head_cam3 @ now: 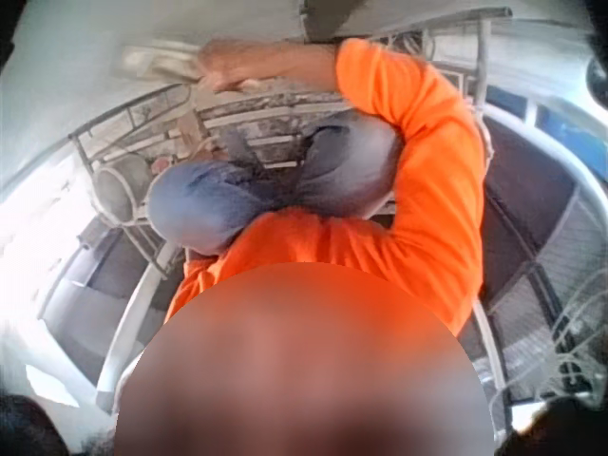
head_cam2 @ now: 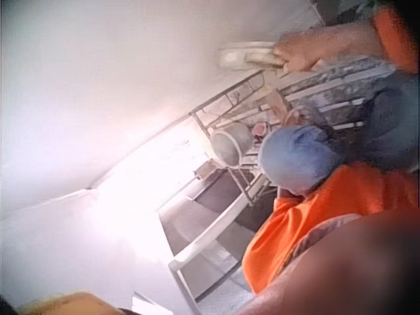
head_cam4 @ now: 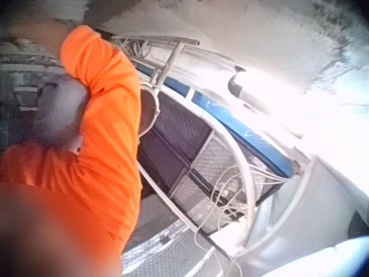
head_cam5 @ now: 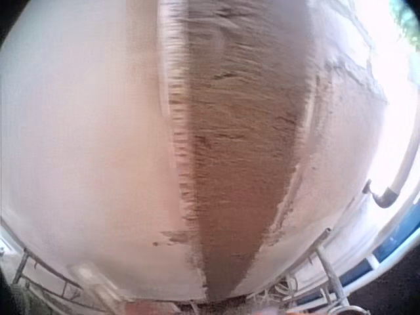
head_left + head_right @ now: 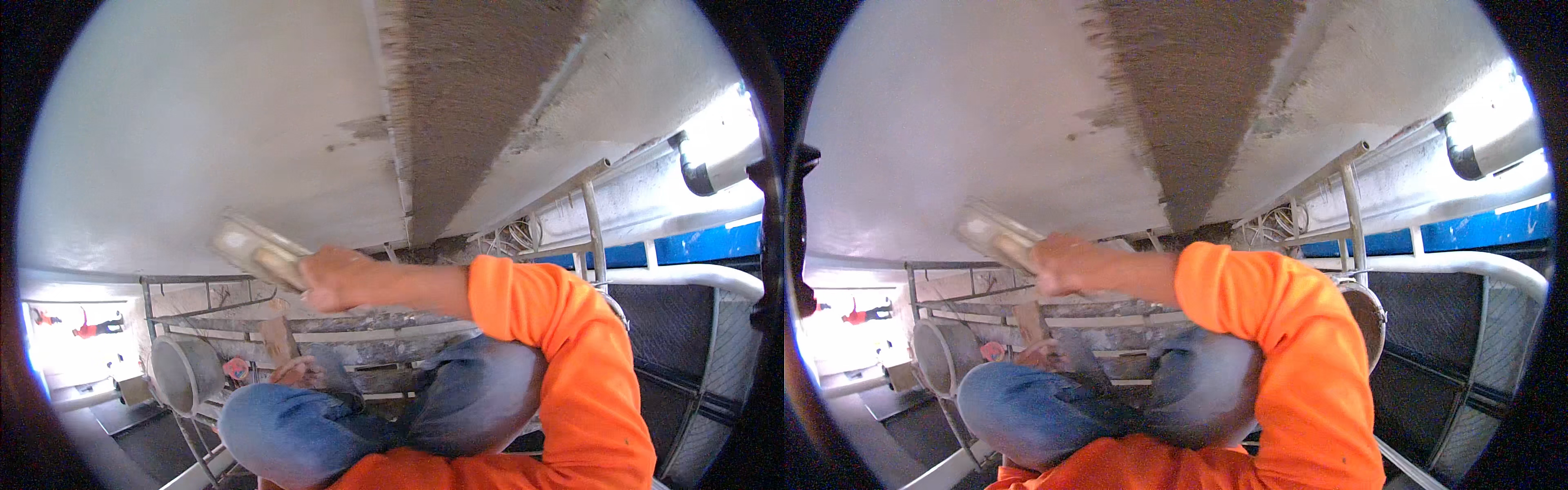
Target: The person scoops wet cement from a bucket with a trowel and applies it to a vertical wall, then smooths the surface with a wooden float. The person repeats this process, spreading and leveling the cement across the wall area.
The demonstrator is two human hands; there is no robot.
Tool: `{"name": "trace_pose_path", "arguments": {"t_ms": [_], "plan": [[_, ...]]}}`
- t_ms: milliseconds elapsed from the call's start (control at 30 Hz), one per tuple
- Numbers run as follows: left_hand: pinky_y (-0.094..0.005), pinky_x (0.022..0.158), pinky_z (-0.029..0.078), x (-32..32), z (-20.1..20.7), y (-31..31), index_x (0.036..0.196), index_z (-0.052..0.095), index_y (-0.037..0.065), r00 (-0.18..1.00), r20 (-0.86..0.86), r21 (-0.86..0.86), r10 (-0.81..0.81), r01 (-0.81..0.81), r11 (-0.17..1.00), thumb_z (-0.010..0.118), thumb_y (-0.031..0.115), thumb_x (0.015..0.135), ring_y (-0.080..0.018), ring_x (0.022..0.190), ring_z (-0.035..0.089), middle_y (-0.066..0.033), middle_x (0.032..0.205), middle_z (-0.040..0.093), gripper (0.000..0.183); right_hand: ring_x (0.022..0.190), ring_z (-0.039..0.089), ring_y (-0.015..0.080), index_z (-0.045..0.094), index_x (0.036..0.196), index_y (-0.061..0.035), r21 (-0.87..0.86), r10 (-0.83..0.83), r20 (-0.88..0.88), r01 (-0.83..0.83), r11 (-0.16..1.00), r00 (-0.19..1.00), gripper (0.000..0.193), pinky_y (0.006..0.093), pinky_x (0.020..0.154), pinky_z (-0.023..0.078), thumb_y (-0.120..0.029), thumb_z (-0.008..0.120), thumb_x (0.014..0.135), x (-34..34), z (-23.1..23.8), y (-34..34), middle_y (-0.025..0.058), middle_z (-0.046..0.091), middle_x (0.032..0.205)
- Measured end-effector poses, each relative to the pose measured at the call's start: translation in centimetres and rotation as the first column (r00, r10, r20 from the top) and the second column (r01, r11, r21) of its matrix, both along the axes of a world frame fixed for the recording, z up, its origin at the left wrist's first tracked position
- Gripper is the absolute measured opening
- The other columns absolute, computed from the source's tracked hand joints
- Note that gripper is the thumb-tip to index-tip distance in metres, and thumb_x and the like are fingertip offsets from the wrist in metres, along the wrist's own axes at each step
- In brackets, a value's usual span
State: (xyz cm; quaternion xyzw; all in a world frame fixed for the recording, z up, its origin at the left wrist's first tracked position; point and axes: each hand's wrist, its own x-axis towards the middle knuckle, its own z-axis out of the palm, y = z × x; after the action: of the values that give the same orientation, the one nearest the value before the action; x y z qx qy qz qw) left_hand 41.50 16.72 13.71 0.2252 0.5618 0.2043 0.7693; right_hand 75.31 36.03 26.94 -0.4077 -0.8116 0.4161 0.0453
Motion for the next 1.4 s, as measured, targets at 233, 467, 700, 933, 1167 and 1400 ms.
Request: {"name": "trace_pose_path", "arguments": {"t_ms": [233, 467, 700, 933, 1167, 1400], "plan": [[-0.0389, 0.087, 0.056, 3.4, 2.6, 1.3, 0.123, 0.06, -0.003, 0.944, -0.297, 0.091, -0.14, 0.174, 0.981, 0.065, 0.024, 0.095, -0.0302, 0.093, 0.07, -0.0212, 0.107, 0.067, 0.04, 0.1, 0.074, 0.039, 0.07, 0.116, 0.001, 0.144, 0.048, -0.377, 0.007, 0.99, 0.925, 0.044, 0.049, 0.086, 0.06, -0.006, 0.076, 0.074, 0.7, 5.2, -1.7, 0.0255, 0.074, 0.103], [-0.0405, 0.077, 0.057, 8.4, 9.4, 4.5, 0.102, 0.067, -0.009, 0.971, -0.193, 0.365, 0.141, -0.063, 0.929, 0.06, 0.032, 0.097, -0.0344, 0.072, 0.071, -0.0223, 0.081, 0.07, 0.043, 0.097, 0.072, 0.0438, 0.069, 0.106, 0.004, 0.221, 0.09, -0.379, -0.004, 0.975, 0.921, 0.031, 0.0516, 0.087, 0.057, -0.016, 0.073, 0.083, 2.6, 4.9, -1.0, 0.0288, 0.072, 0.096], [-0.0409, 0.08, 0.056, 11.6, 9.8, 12.5, 0.109, 0.068, -0.011, 0.841, -0.082, 0.344, -0.536, 0.528, 0.776, 0.061, 0.036, 0.096, -0.0315, 0.083, 0.072, -0.0222, 0.093, 0.073, 0.049, 0.098, 0.071, 0.0445, 0.068, 0.11, 0.0029, 0.043, -0.104, -0.241, 0.118, 0.992, 0.965, 0.032, 0.0528, 0.085, 0.056, -0.018, 0.072, 0.085, 8.3, 3.9, -0.9, 0.0277, 0.072, 0.096], [-0.0382, 0.093, 0.053, 15.8, 6.7, 19.9, 0.117, 0.072, -0.005, 0.645, -0.326, 0.283, -0.691, 0.764, 0.58, 0.061, 0.031, 0.099, -0.0251, 0.095, 0.072, -0.0154, 0.102, 0.076, 0.042, 0.1, 0.068, 0.0465, 0.065, 0.114, 0.0022, 0.091, -0.238, -0.23, 0.265, 0.96, 0.944, 0.038, 0.0531, 0.089, 0.053, -0.027, 0.07, 0.09, 13.8, 3.6, -0.5, 0.0265, 0.07, 0.103], [-0.0363, 0.092, 0.054, 19.5, 8.8, 31.7, 0.114, 0.075, 0.002, 0.576, -0.652, 0.585, -0.494, 0.796, 0.157, 0.065, 0.024, 0.099, -0.0224, 0.098, 0.073, -0.0138, 0.105, 0.077, 0.028, 0.101, 0.07, 0.0431, 0.066, 0.121, -0.0049, 0.0, -0.418, -0.082, 0.419, 0.908, 0.905, 0.035, 0.0495, 0.087, 0.055, -0.02, 0.071, 0.089, 22.5, 3.9, -3.5, 0.0239, 0.072, 0.105], [-0.0358, 0.088, 0.056, 21.4, 15.0, 36.2, 0.111, 0.077, 0.004, 0.683, -0.564, 0.755, -0.464, 0.654, 0.046, 0.068, 0.018, 0.096, -0.0229, 0.096, 0.074, -0.0125, 0.103, 0.078, 0.022, 0.082, 0.069, 0.0239, 0.065, 0.114, -0.0026, -0.026, -0.929, -0.002, 0.928, 0.371, 0.371, 0.031, 0.04, 0.076, 0.055, -0.027, 0.069, 0.096, 30.7, -0.7, -8.2, 0.0134, 0.073, 0.092]]}}
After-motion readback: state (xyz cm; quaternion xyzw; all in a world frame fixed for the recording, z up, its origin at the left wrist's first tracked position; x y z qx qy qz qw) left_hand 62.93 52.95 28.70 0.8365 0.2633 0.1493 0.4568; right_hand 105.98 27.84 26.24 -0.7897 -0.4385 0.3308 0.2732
